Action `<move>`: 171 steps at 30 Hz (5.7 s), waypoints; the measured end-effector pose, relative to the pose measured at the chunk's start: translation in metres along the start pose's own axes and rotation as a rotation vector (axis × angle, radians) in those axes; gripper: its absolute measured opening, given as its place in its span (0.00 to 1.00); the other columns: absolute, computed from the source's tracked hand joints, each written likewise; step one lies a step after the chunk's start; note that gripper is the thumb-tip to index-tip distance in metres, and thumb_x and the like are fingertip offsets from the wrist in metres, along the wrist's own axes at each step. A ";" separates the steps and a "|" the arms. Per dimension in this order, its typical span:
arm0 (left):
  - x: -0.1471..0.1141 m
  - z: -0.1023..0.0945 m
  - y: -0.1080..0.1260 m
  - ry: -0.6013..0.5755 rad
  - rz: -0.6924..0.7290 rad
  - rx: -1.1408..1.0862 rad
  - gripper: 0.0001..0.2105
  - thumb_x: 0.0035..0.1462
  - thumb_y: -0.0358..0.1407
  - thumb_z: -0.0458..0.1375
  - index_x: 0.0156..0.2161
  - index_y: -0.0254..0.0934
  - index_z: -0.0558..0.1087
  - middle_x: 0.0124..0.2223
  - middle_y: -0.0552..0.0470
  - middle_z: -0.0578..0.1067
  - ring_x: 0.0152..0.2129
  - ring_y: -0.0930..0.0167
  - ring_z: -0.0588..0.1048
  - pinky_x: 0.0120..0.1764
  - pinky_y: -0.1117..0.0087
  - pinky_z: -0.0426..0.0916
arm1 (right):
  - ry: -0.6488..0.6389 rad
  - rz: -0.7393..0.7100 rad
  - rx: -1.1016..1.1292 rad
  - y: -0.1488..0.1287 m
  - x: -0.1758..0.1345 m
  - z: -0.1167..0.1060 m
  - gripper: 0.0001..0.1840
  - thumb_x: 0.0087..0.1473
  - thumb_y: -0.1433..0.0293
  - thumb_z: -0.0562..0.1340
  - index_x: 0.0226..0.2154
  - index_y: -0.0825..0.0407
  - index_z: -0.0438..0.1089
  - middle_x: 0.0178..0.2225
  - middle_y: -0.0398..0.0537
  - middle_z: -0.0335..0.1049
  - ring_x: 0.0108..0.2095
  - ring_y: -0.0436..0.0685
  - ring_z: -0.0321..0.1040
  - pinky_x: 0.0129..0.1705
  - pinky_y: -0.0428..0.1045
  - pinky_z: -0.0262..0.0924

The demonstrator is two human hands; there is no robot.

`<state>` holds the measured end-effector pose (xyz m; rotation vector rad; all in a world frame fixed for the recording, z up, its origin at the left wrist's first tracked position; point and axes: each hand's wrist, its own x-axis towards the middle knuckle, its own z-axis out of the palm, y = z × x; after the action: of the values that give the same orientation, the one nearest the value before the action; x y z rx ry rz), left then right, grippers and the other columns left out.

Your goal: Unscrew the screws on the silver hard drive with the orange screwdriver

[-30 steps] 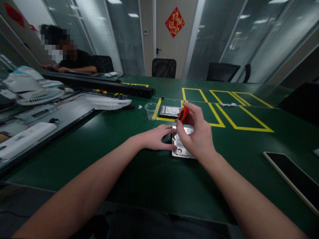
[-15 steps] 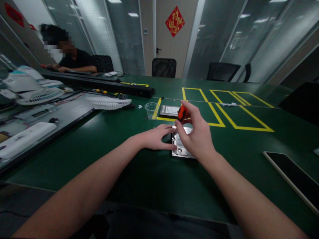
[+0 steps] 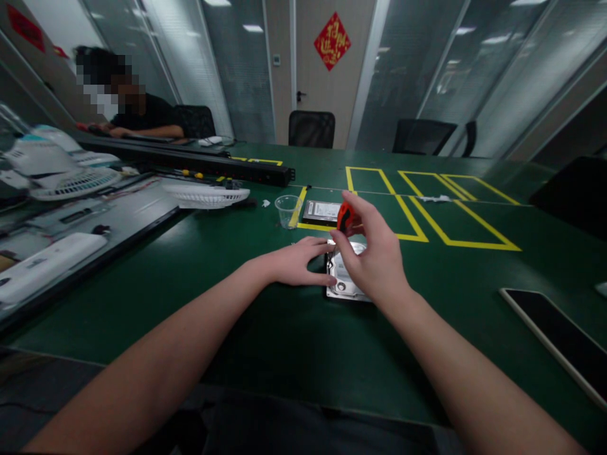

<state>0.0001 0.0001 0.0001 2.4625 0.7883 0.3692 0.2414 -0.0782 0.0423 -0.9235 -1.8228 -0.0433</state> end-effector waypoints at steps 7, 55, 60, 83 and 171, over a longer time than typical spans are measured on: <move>0.000 0.000 0.002 -0.011 -0.032 0.001 0.50 0.74 0.71 0.75 0.87 0.46 0.74 0.92 0.32 0.69 0.90 0.37 0.66 0.90 0.31 0.62 | -0.031 -0.013 0.035 -0.002 0.000 -0.001 0.40 0.78 0.72 0.64 0.86 0.40 0.69 0.68 0.59 0.87 0.56 0.71 0.88 0.64 0.72 0.92; 0.001 0.000 0.001 0.002 0.003 -0.002 0.48 0.75 0.69 0.76 0.87 0.47 0.75 0.92 0.34 0.70 0.90 0.38 0.67 0.90 0.32 0.63 | -0.024 -0.010 0.044 0.001 -0.001 0.002 0.39 0.77 0.73 0.65 0.84 0.39 0.68 0.66 0.57 0.87 0.52 0.69 0.87 0.62 0.71 0.91; 0.000 -0.001 0.004 -0.004 -0.001 0.000 0.49 0.74 0.68 0.76 0.89 0.48 0.73 0.92 0.36 0.69 0.90 0.39 0.67 0.91 0.33 0.62 | 0.005 -0.038 0.047 0.000 0.000 0.000 0.37 0.77 0.72 0.66 0.82 0.40 0.70 0.69 0.58 0.85 0.57 0.70 0.87 0.62 0.69 0.91; 0.000 -0.001 0.002 -0.014 0.006 0.009 0.50 0.75 0.70 0.75 0.89 0.46 0.72 0.93 0.33 0.68 0.91 0.38 0.65 0.90 0.31 0.62 | 0.014 0.014 0.023 0.003 -0.001 0.000 0.37 0.77 0.71 0.67 0.82 0.40 0.70 0.69 0.60 0.84 0.54 0.71 0.87 0.62 0.72 0.91; 0.000 0.000 0.001 -0.010 0.020 0.003 0.50 0.76 0.70 0.74 0.89 0.46 0.71 0.92 0.34 0.69 0.91 0.39 0.66 0.91 0.32 0.62 | 0.039 -0.064 0.004 0.003 0.000 0.001 0.38 0.77 0.74 0.66 0.83 0.41 0.70 0.66 0.59 0.85 0.56 0.71 0.88 0.61 0.70 0.91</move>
<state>0.0005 -0.0004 0.0011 2.4749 0.7610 0.3630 0.2426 -0.0756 0.0401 -0.8556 -1.8152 -0.0969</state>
